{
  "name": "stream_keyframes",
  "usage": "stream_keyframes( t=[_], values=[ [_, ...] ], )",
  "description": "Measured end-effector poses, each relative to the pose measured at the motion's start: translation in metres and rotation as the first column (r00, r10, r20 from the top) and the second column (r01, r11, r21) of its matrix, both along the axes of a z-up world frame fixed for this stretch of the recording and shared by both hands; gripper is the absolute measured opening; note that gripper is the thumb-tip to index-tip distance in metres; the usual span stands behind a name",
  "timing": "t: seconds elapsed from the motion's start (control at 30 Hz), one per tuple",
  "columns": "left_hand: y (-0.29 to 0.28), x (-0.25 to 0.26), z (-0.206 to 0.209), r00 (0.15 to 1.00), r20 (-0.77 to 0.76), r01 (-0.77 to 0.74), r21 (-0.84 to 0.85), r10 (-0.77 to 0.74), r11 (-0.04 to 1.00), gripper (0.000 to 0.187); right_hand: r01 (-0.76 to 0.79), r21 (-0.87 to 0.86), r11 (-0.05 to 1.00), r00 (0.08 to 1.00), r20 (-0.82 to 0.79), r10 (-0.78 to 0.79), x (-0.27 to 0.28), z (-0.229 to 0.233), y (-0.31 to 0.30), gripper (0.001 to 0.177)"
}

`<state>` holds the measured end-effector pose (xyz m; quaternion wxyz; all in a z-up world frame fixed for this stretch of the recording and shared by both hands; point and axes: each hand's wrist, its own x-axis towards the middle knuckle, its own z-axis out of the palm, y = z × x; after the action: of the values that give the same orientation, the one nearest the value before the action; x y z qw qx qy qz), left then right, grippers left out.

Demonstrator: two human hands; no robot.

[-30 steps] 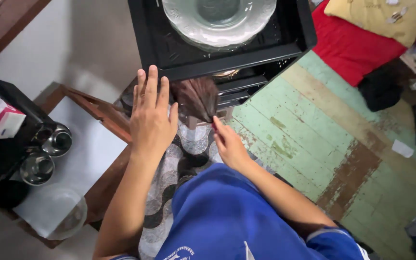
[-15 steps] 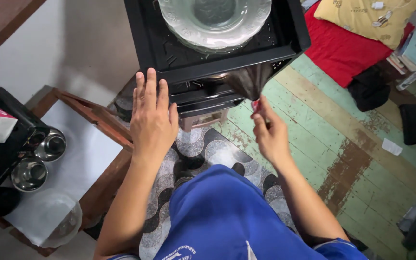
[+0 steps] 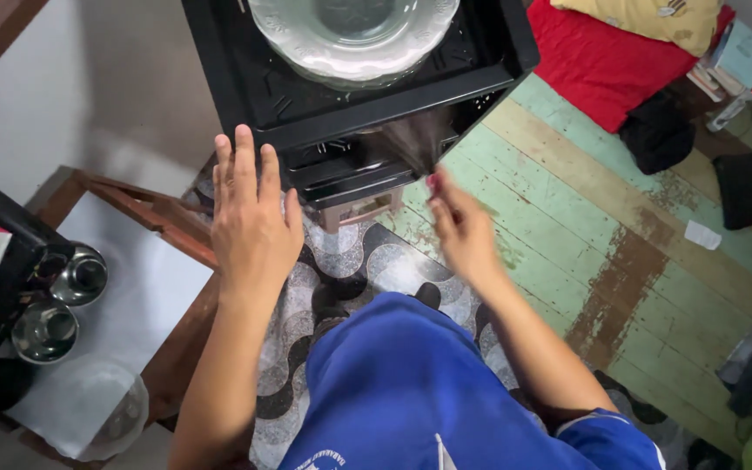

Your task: Use a feather duster to clean the surfaces and interior of a small black shelving unit.

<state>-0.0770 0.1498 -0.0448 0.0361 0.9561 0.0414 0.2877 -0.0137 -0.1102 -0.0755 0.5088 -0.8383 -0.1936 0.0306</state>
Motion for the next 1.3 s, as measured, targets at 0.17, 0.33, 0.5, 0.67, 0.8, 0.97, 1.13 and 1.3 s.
stream_keyframes(
  t=[0.17, 0.33, 0.5, 0.67, 0.8, 0.97, 1.13, 1.3],
  values=[
    [0.0, 0.0, 0.0, 1.0, 0.001, 0.014, -0.019, -0.014, 1.0, 0.056, 0.264, -0.034, 0.964, 0.961, -0.08, -0.266, 0.046, -0.065, -0.044, 0.046],
    [-0.002, 0.0, 0.002, 1.0, -0.013, 0.016, -0.016, -0.016, 1.0, 0.054, 0.241, -0.196, 0.951, 0.957, -0.115, -0.266, 0.025, -0.101, -0.046, 0.048],
    [-0.003, -0.001, 0.007, 1.0, -0.024, 0.021, 0.005, -0.021, 1.0, 0.056, 0.259, -0.234, 0.937, 0.963, -0.009, -0.268, -0.006, -0.089, -0.03, 0.05],
    [0.002, -0.001, 0.001, 0.999, -0.017, 0.037, -0.004, -0.037, 0.999, 0.053, 0.043, -0.199, 0.979, 0.997, 0.064, -0.031, -0.024, -0.128, -0.033, 0.059],
    [0.002, -0.001, 0.004, 0.998, -0.029, 0.048, 0.024, -0.047, 0.999, 0.054, -0.071, -0.348, 0.935, 0.993, 0.061, 0.098, -0.054, -0.174, -0.082, 0.063],
    [-0.006, -0.006, 0.021, 0.987, -0.16, 0.016, -0.056, -0.024, 0.998, 0.05, -0.402, -0.577, 0.711, 0.909, -0.16, 0.384, -0.062, -0.253, -0.175, 0.054],
    [-0.006, -0.006, 0.018, 0.983, -0.18, 0.007, -0.049, -0.016, 0.999, 0.053, -0.116, -0.43, 0.895, 0.991, -0.108, 0.077, -0.041, -0.233, -0.134, 0.049],
    [-0.006, -0.005, 0.02, 0.984, -0.173, 0.03, -0.031, -0.035, 0.999, 0.052, 0.055, -0.289, 0.956, 0.946, -0.292, -0.143, -0.022, -0.232, -0.057, 0.053]
  ],
)
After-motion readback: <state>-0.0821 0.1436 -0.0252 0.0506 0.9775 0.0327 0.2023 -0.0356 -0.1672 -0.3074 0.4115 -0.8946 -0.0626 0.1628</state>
